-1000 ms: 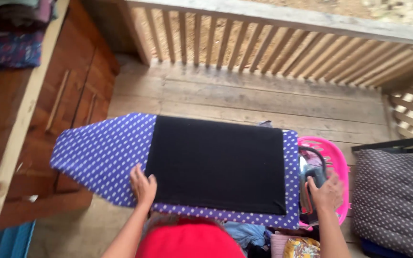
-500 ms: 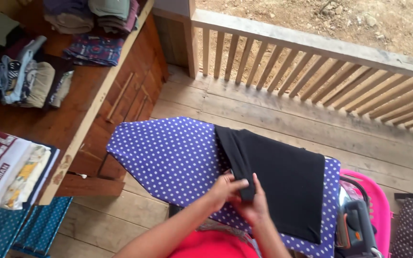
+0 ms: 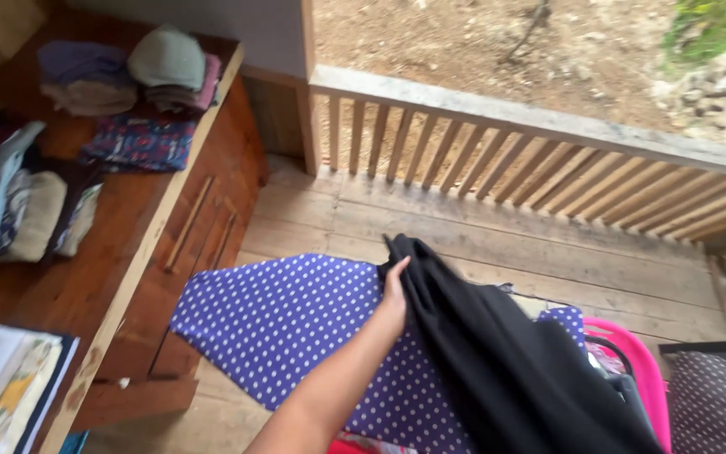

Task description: Ironing and then folding black and white t-shirts on an ironing board.

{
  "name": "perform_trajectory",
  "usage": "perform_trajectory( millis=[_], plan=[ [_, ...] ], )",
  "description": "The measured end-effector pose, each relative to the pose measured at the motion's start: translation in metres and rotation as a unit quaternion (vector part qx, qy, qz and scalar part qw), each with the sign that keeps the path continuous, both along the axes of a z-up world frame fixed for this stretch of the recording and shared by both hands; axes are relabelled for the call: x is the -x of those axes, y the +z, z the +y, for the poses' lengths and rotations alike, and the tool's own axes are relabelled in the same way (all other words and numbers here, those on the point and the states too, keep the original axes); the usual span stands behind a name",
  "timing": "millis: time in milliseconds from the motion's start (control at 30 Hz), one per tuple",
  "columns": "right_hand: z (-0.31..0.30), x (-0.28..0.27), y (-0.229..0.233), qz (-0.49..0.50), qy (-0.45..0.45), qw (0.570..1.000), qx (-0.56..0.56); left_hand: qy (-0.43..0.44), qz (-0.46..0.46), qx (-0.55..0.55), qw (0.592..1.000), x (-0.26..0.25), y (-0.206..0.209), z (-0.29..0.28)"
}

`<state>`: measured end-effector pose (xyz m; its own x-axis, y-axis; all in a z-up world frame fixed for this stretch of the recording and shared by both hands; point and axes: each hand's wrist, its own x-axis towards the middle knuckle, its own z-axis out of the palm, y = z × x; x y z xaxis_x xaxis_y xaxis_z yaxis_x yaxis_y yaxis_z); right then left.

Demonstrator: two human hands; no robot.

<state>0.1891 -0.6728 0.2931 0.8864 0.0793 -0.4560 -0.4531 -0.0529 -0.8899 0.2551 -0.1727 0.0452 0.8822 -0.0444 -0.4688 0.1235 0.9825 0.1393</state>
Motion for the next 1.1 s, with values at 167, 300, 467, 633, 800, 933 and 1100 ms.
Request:
perform_trajectory(
  millis=[167,300,467,633,800,933,1100],
  plan=[
    [0.049,-0.092,0.037,-0.076,-0.069,0.995,0.017,0.132,-0.028,-0.025,0.991,-0.138,0.008,0.119],
    [0.145,-0.124,0.078,-0.184,-0.019,0.975,-0.125,0.156,-0.052,-0.211,0.963,-0.078,0.223,0.187],
    [0.174,-0.122,0.092,-0.178,0.041,0.944,-0.275,0.301,-0.434,-0.112,0.842,-0.007,0.234,0.271],
    [0.084,-0.097,-0.044,-0.068,0.056,0.994,-0.068,0.332,-0.234,-0.176,0.897,0.195,0.218,0.193],
    [0.004,-0.024,-0.206,0.087,0.193,0.938,0.274,0.255,0.122,-0.104,0.954,0.383,-0.032,0.142],
    [-0.054,0.006,-0.282,0.142,0.320,0.807,0.475,0.010,0.203,-0.014,0.979,0.442,-0.113,0.125],
    [-0.052,-0.033,-0.205,-0.138,0.101,0.789,0.590,-0.029,0.476,-0.582,0.658,0.427,-0.095,0.133]
  ],
)
